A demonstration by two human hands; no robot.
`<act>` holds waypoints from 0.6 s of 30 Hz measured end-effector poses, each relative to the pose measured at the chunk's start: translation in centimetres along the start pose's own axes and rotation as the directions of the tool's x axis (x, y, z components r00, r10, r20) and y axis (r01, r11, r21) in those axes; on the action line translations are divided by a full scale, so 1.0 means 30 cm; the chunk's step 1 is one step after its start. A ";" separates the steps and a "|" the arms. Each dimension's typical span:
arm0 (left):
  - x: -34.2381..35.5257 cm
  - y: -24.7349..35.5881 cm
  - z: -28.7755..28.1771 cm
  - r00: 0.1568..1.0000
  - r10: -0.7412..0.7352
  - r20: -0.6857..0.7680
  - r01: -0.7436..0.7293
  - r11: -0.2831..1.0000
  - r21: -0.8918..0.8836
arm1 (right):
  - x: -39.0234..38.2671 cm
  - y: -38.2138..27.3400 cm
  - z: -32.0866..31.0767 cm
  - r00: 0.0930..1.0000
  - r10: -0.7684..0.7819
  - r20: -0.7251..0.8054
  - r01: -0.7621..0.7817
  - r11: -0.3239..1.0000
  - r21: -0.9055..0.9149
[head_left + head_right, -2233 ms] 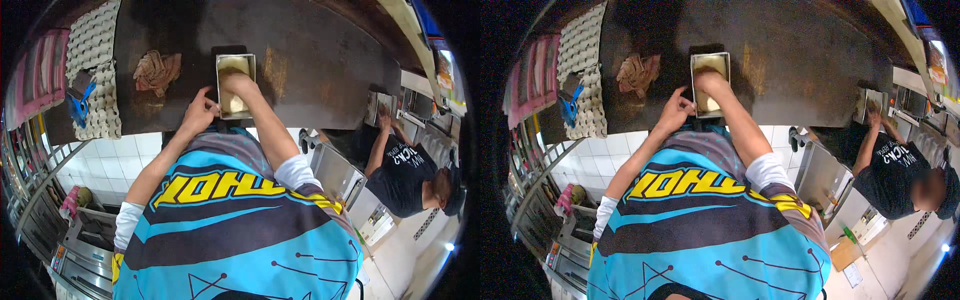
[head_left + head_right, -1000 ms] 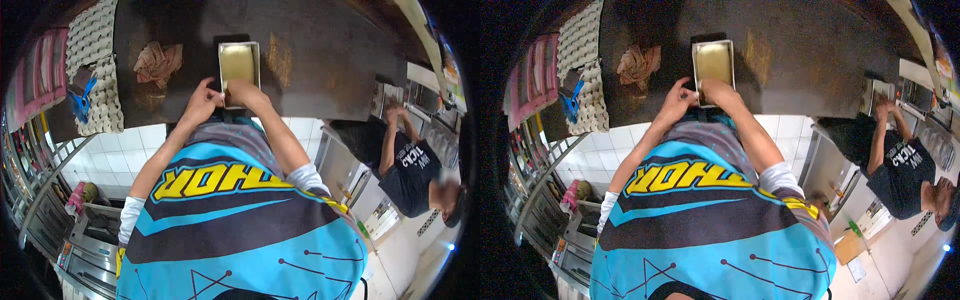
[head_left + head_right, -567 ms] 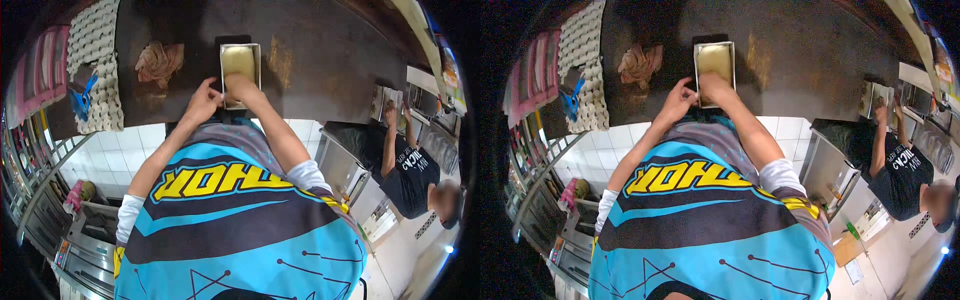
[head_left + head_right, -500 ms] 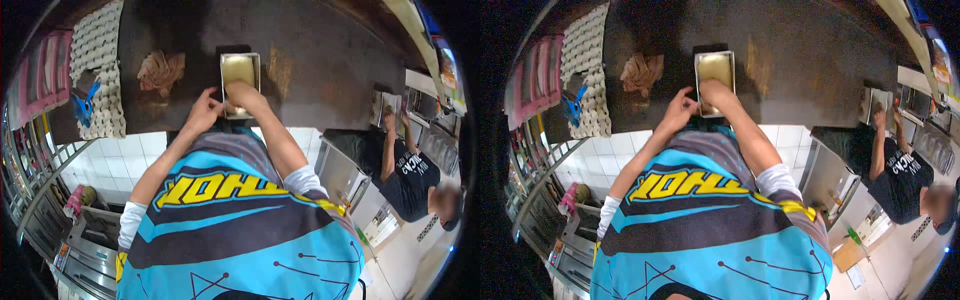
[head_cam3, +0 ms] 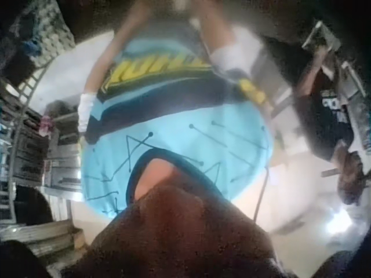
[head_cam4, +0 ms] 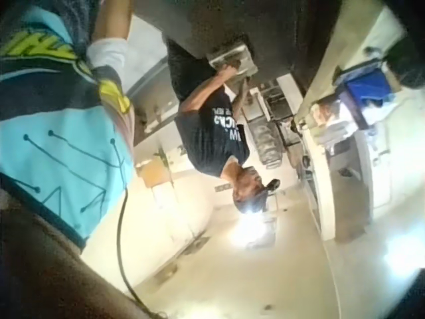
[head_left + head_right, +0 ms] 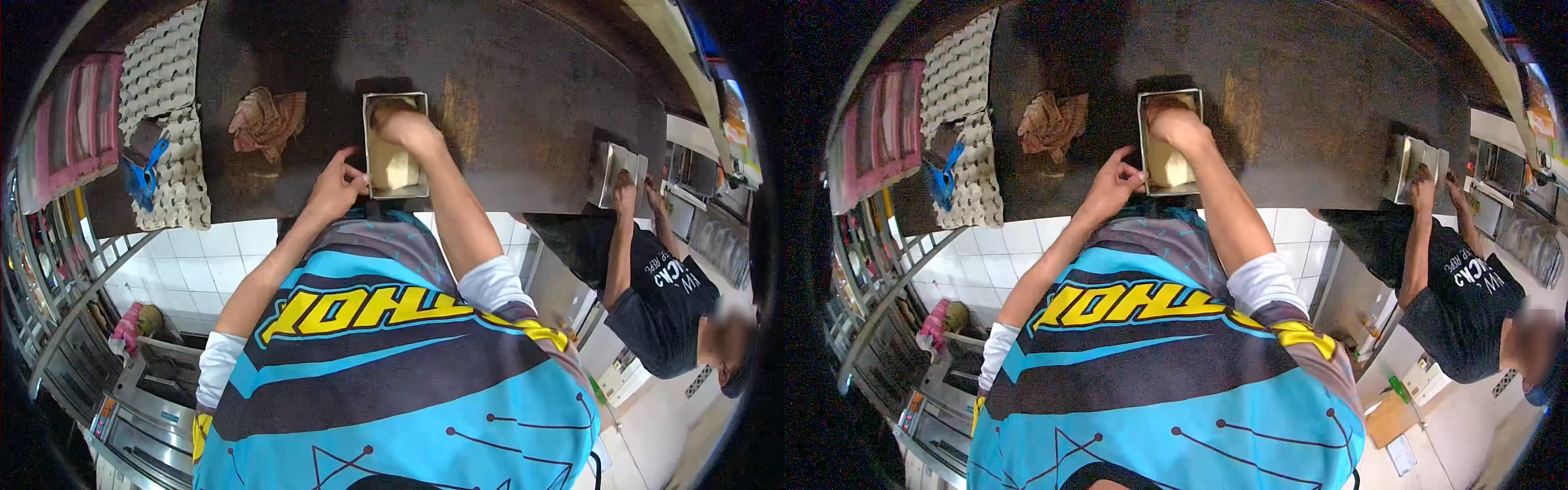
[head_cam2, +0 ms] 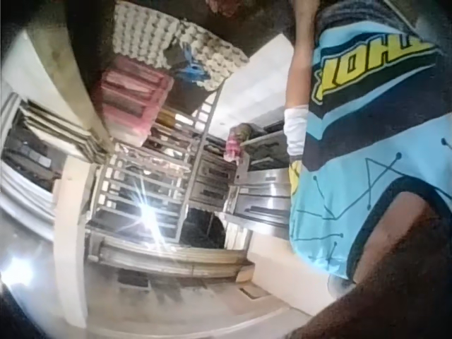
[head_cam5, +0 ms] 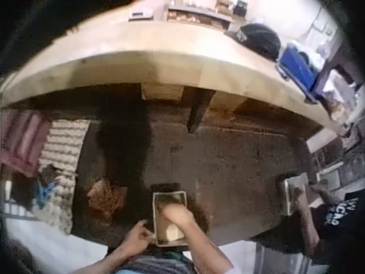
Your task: Preparing bread dough by measuring ingredients, using an industrial mixer, and filling loaf tins.
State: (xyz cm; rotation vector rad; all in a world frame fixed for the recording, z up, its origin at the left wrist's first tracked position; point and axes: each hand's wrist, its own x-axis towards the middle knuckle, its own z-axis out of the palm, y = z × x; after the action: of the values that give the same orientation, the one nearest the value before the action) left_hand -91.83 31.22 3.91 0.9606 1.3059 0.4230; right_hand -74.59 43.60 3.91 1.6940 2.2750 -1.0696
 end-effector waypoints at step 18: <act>0.007 0.008 0.004 0.999 0.026 0.020 -0.027 0.998 0.050 | 0.048 0.060 0.096 0.983 -0.083 0.162 0.110 0.980 -0.168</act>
State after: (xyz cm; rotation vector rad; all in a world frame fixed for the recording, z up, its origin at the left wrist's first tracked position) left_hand -91.61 31.47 3.96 1.0233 1.2925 0.4020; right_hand -74.44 43.28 0.23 1.3970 2.2974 -0.9482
